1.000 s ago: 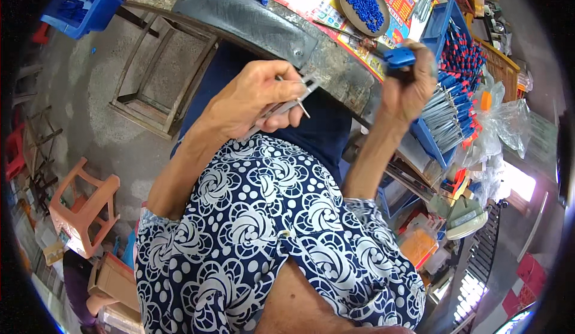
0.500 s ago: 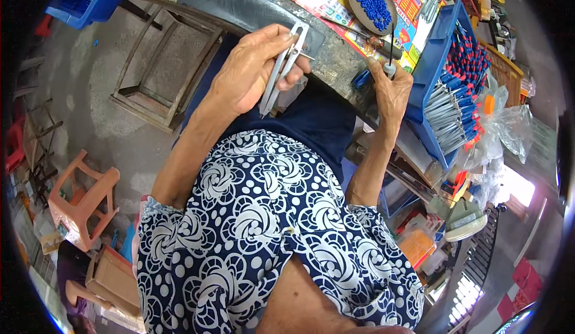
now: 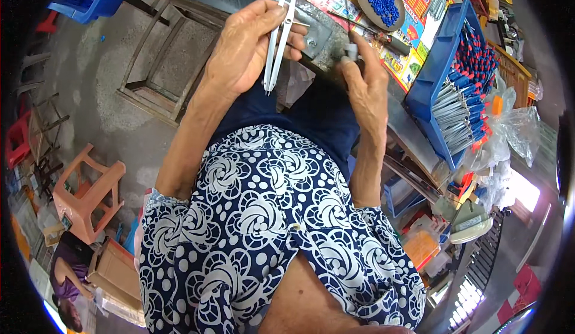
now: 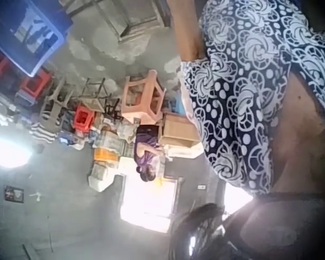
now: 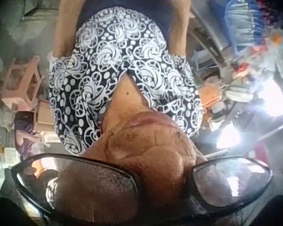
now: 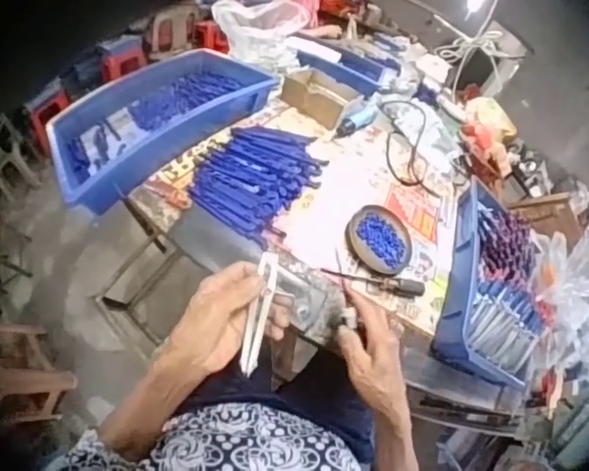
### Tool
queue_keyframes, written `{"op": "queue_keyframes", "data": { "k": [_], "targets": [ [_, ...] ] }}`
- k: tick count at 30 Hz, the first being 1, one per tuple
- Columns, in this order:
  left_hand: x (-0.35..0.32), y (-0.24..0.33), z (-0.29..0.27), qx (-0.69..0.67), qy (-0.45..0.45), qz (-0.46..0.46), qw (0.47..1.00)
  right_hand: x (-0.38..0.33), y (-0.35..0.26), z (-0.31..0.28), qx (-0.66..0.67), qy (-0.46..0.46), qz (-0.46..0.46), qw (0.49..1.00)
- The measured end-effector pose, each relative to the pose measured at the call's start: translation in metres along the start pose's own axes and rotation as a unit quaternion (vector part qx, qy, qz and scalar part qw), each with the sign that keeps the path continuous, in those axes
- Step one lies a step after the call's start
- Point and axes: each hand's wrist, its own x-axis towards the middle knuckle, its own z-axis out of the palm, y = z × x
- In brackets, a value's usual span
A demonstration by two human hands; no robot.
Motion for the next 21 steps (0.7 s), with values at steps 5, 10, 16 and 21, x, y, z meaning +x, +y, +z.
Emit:
{"op": "queue_keyframes", "data": {
  "k": [5, 10, 16, 21],
  "targets": [
    [-0.002, 0.001, -0.005, 0.013, 0.008, 0.0, 1.0, 0.015, -0.009, 0.022, -0.167, 0.053, -0.138, 0.975],
    [0.0, 0.0, -0.005, -0.014, -0.007, 0.011, 1.0, 0.041, -0.006, 0.039, -0.233, 0.094, -0.177, 0.952],
    [0.004, -0.002, -0.004, -0.061, 0.003, 0.037, 0.997, 0.054, -0.007, 0.049, -0.279, 0.126, -0.236, 0.922],
    [0.006, -0.001, -0.009, -0.06, -0.022, 0.035, 0.997, 0.047, -0.016, 0.043, -0.16, 0.153, -0.271, 0.937]
  ]
}}
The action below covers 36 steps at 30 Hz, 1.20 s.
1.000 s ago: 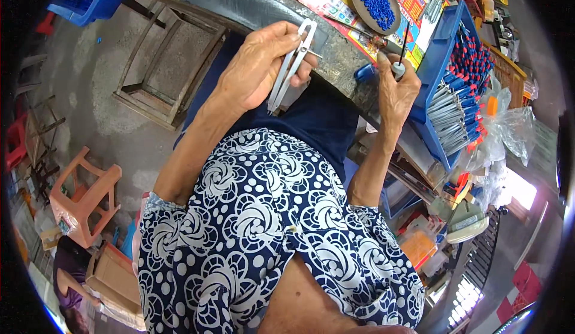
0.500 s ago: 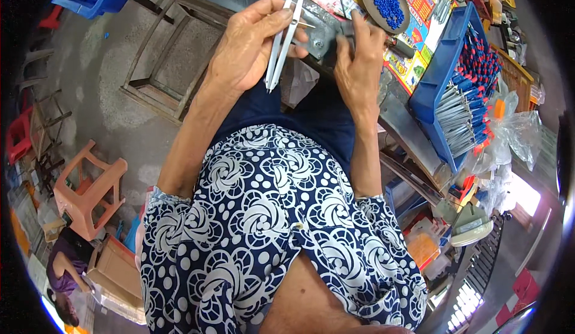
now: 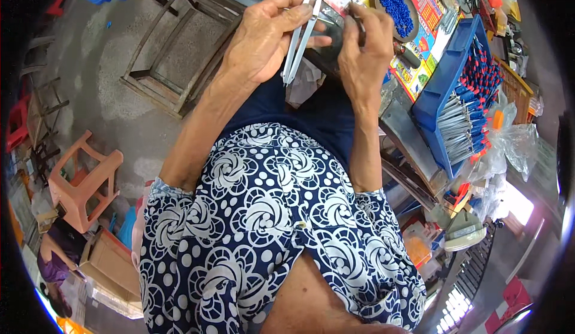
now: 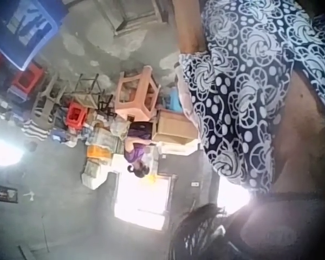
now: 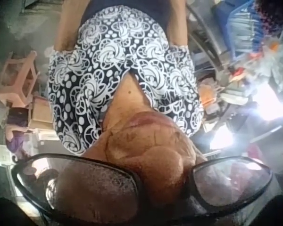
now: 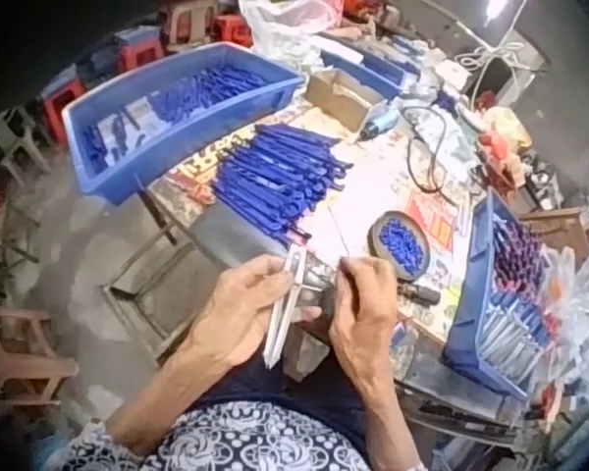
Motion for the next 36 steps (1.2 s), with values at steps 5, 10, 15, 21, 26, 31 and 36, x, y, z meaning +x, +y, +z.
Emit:
{"op": "queue_keyframes", "data": {
  "k": [5, 10, 15, 21, 26, 31, 36],
  "targets": [
    [0.001, -0.006, 0.007, 0.049, 0.049, 0.024, 0.997, -0.005, -0.027, -0.014, 0.308, -0.108, 0.226, 0.918],
    [0.001, -0.011, 0.008, 0.084, 0.037, -0.006, 0.996, -0.007, -0.024, -0.013, 0.329, -0.129, 0.276, 0.894],
    [-0.003, -0.009, 0.02, 0.2, 0.083, -0.025, 0.976, -0.006, -0.021, -0.025, 0.351, -0.113, 0.28, 0.887],
    [-0.002, -0.009, 0.031, 0.375, 0.055, -0.004, 0.926, -0.008, -0.01, -0.034, 0.433, -0.079, 0.356, 0.824],
    [-0.001, -0.013, 0.039, 0.354, 0.009, 0.019, 0.935, -0.009, 0.002, -0.036, 0.537, -0.091, 0.412, 0.73],
    [0.002, -0.023, 0.032, 0.285, 0.026, 0.044, 0.957, -0.015, 0.001, -0.032, 0.538, -0.067, 0.413, 0.732],
    [0.001, -0.022, 0.03, 0.326, 0.048, 0.04, 0.943, -0.016, -0.006, -0.032, 0.52, -0.099, 0.402, 0.747]
  ]
}}
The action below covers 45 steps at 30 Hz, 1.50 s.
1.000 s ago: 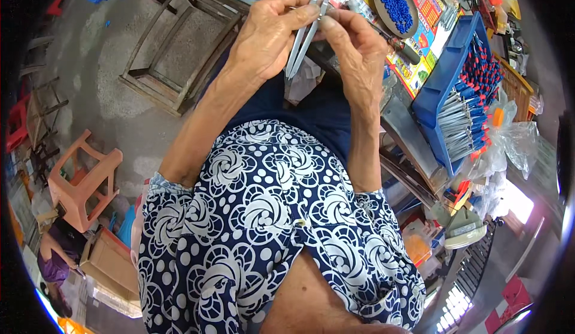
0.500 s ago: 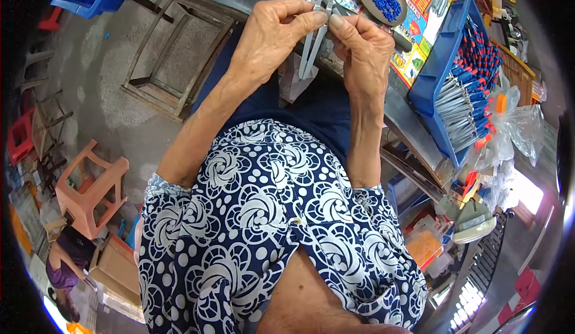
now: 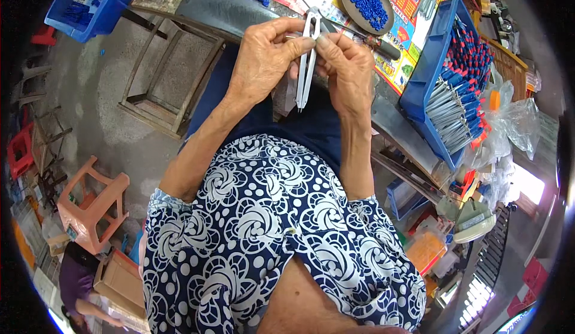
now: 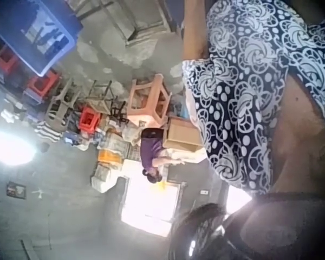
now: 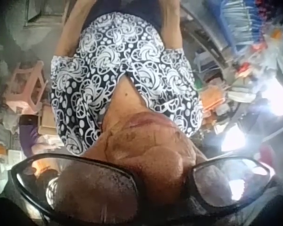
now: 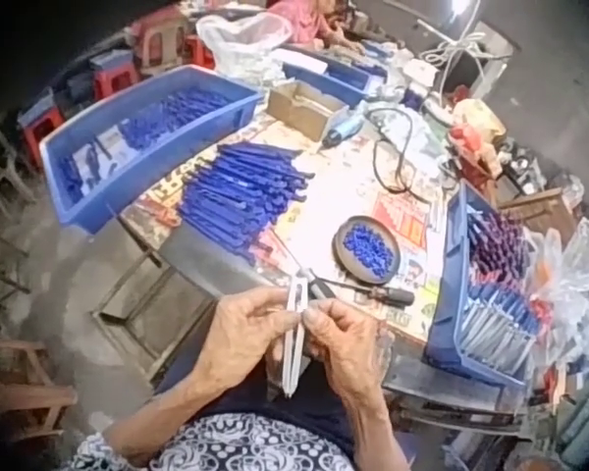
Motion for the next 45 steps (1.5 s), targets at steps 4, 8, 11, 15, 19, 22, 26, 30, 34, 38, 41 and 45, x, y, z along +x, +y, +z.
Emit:
{"op": "queue_keyframes", "data": {
  "k": [4, 8, 11, 15, 19, 22, 26, 30, 34, 38, 41, 45],
  "targets": [
    [0.002, -0.001, -0.002, -0.009, -0.014, -0.009, 1.0, 0.001, 0.002, 0.003, -0.016, 0.021, -0.021, 0.999],
    [0.001, 0.0, -0.002, -0.019, -0.024, -0.006, 1.0, -0.002, 0.001, 0.008, -0.081, 0.048, -0.061, 0.994],
    [0.0, 0.0, -0.002, -0.023, -0.011, 0.004, 1.0, 0.0, 0.005, 0.008, -0.057, 0.034, -0.052, 0.996],
    [-0.001, 0.0, -0.001, -0.048, -0.015, -0.007, 0.999, -0.002, 0.003, 0.015, -0.031, 0.04, -0.041, 0.998],
    [-0.002, 0.004, 0.002, -0.052, -0.011, -0.009, 0.999, 0.001, 0.009, 0.012, -0.037, 0.047, -0.045, 0.997],
    [0.0, 0.008, -0.001, -0.043, -0.024, -0.041, 0.998, -0.002, 0.008, 0.018, -0.042, 0.056, -0.049, 0.996],
    [0.0, -0.002, -0.003, -0.109, 0.004, -0.031, 0.994, -0.007, 0.001, 0.024, -0.053, 0.064, -0.05, 0.995],
    [-0.001, 0.005, -0.001, -0.133, 0.015, -0.042, 0.99, -0.007, -0.002, 0.01, -0.079, 0.092, -0.065, 0.991],
    [-0.001, 0.002, -0.01, -0.158, 0.032, -0.053, 0.986, 0.002, -0.014, -0.004, -0.037, 0.116, -0.069, 0.99],
    [0.0, 0.003, -0.014, -0.148, -0.015, -0.08, 0.986, 0.009, -0.022, -0.017, 0.026, 0.077, -0.055, 0.995],
    [0.0, 0.008, -0.006, -0.178, -0.031, -0.133, 0.975, 0.012, -0.018, -0.017, 0.084, 0.031, -0.035, 0.995],
    [0.003, 0.004, -0.006, -0.236, -0.093, -0.134, 0.958, 0.02, -0.014, -0.02, 0.217, -0.035, -0.007, 0.976]
  ]
}}
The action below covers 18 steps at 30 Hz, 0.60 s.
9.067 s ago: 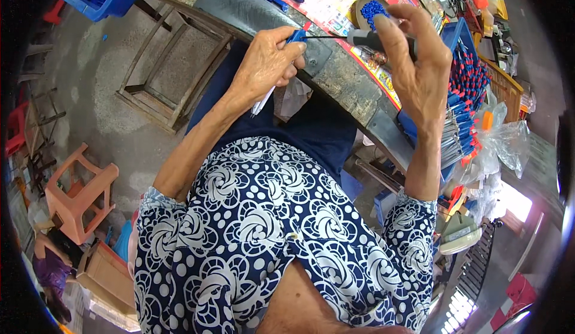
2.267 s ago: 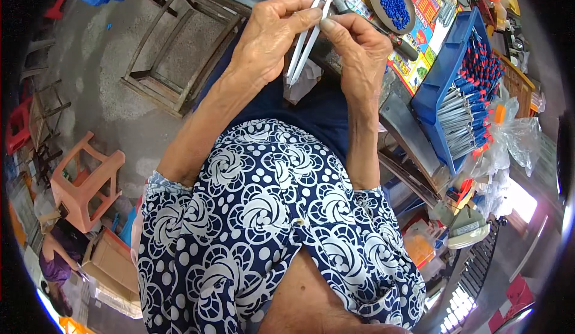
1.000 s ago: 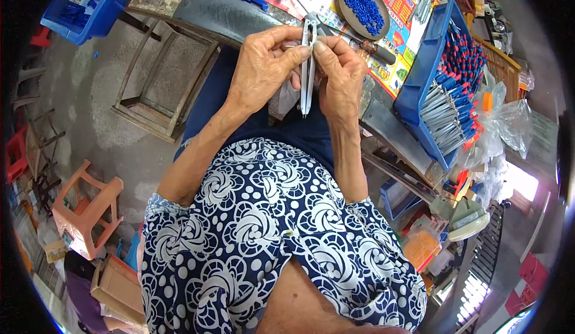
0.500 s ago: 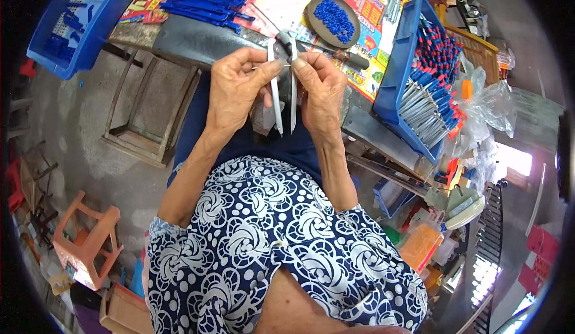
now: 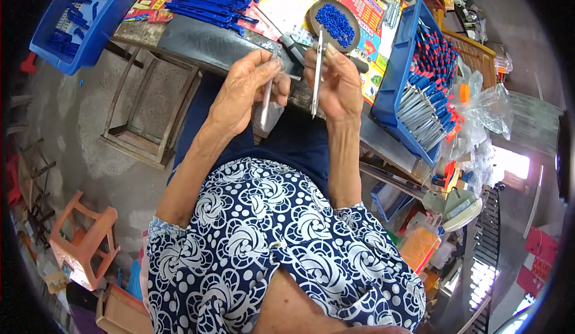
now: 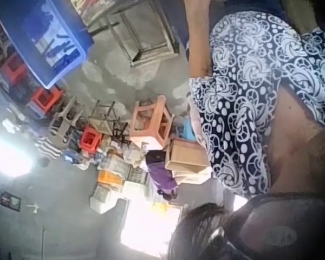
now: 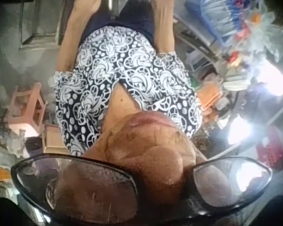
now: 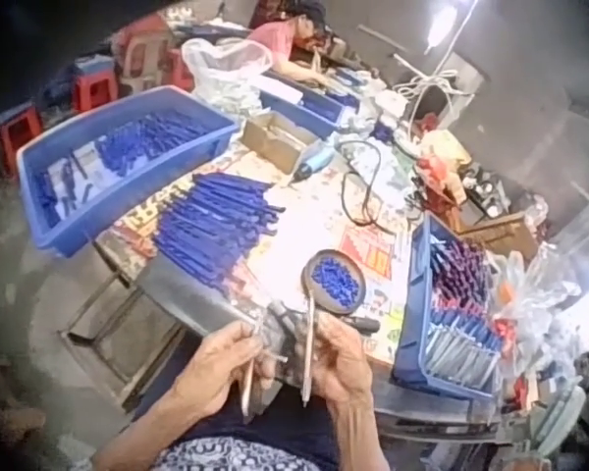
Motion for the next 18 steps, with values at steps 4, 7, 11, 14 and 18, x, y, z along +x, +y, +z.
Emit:
{"op": "queue_keyframes", "data": {
  "k": [4, 7, 11, 14, 18],
  "targets": [
    [-0.001, -0.001, -0.004, -0.081, -0.023, 0.005, 0.996, 0.013, -0.002, -0.004, 0.047, 0.016, 0.035, 0.998],
    [0.003, 0.0, -0.002, -0.041, 0.012, 0.008, 0.999, 0.022, -0.004, -0.004, -0.068, 0.001, 0.002, 0.998],
    [0.004, -0.001, 0.006, 0.115, 0.054, 0.053, 0.991, 0.018, 0.001, -0.001, -0.04, -0.029, 0.021, 0.999],
    [-0.001, 0.002, 0.014, 0.177, 0.028, 0.05, 0.982, 0.014, 0.01, 0.008, -0.031, 0.019, 0.005, 0.999],
    [-0.004, -0.001, 0.009, 0.092, 0.023, 0.031, 0.995, 0.014, 0.019, 0.007, 0.01, 0.005, 0.02, 1.0]
  ]
}}
